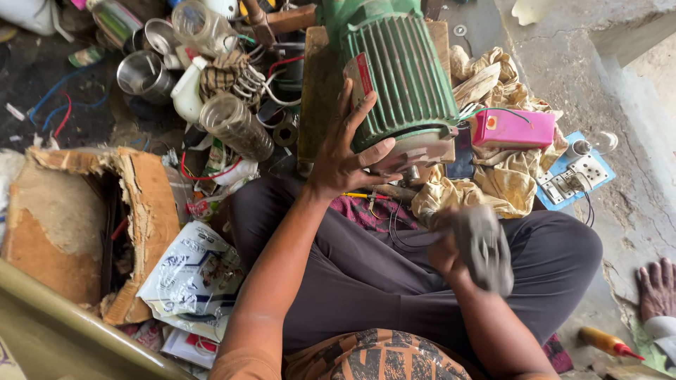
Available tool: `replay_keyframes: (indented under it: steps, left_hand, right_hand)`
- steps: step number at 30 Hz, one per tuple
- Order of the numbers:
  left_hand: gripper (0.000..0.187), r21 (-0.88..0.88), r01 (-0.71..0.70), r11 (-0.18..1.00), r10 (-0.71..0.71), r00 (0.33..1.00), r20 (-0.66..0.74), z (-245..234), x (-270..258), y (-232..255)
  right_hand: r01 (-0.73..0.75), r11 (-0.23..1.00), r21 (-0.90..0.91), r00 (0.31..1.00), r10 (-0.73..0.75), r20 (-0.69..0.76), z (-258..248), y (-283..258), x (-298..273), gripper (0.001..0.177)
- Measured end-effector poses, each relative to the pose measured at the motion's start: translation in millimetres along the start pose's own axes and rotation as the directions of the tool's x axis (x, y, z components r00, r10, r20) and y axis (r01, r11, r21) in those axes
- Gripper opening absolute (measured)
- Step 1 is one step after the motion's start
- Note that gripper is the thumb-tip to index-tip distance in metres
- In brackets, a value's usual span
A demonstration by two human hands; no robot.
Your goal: The person sits on the floor and works on a green electric motor. They use a hammer to tap the motor housing and a screwdriver to adjust internal components.
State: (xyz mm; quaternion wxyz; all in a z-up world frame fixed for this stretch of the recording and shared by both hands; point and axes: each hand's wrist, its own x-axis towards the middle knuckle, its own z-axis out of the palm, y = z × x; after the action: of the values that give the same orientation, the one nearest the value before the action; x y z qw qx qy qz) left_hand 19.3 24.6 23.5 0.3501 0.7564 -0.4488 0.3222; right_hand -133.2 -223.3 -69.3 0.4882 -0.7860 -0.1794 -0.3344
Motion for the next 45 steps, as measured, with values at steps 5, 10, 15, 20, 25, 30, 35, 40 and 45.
replay_keyframes:
  steps: [5, 10, 15, 20, 25, 30, 35, 40, 45]
  left_hand:
    - [0.087, 0.000, 0.008, 1.000, -0.008, 1.000, 0.015, 0.4, -2.3, -3.0]
    - [0.082, -0.003, 0.019, 1.000, -0.019, 0.999, 0.050, -5.3, 0.7, -0.6]
    - [0.081, 0.011, 0.049, 0.999, -0.049, 0.996, 0.072, -4.1, -4.9, -1.3]
    - [0.091, 0.006, 0.031, 1.000, -0.031, 0.998, 0.060, -4.1, 0.3, -2.6]
    - [0.102, -0.043, 0.010, 0.999, -0.008, 0.998, 0.055, -9.4, -1.3, 1.5]
    - [0.097, -0.008, -0.003, 1.000, 0.003, 1.000, 0.027, -12.7, 9.4, 3.1]
    - [0.098, -0.005, 0.009, 1.000, -0.008, 0.999, 0.038, -8.8, 1.0, -1.0]
    - [0.099, -0.014, 0.007, 1.000, -0.006, 0.999, 0.034, -8.4, 1.9, -2.0]
    - [0.097, -0.031, 0.008, 0.999, -0.007, 0.999, 0.031, -12.1, 10.4, 1.5]
  right_hand:
    - [0.068, 0.988, 0.139, 0.987, -0.087, 0.132, 33.7, 14.0, -17.5, 0.029]
    - [-0.284, 0.902, -0.325, 0.832, 0.400, 0.384, 61.1, 38.7, -1.1, 0.028]
    - [-0.135, 0.959, -0.248, 0.903, 0.222, 0.369, 69.9, 62.3, -0.6, 0.029]
    - [-0.450, 0.867, -0.214, 0.779, 0.498, 0.382, 68.5, 86.1, -26.7, 0.022]
    - [-0.684, 0.724, -0.085, 0.642, 0.653, 0.400, 75.5, 87.5, -23.4, 0.026]
    - [-0.322, 0.878, -0.355, 0.798, 0.454, 0.397, 69.2, 66.0, -7.5, 0.037]
    - [-0.141, 0.978, -0.155, 0.982, 0.158, 0.103, 29.3, 58.0, -40.4, 0.024]
    - [-0.074, 0.951, -0.299, 0.994, 0.093, 0.051, 38.5, 82.9, -22.2, 0.017]
    - [0.016, 0.936, -0.353, 0.999, 0.003, 0.054, 39.3, 98.3, -10.4, 0.011]
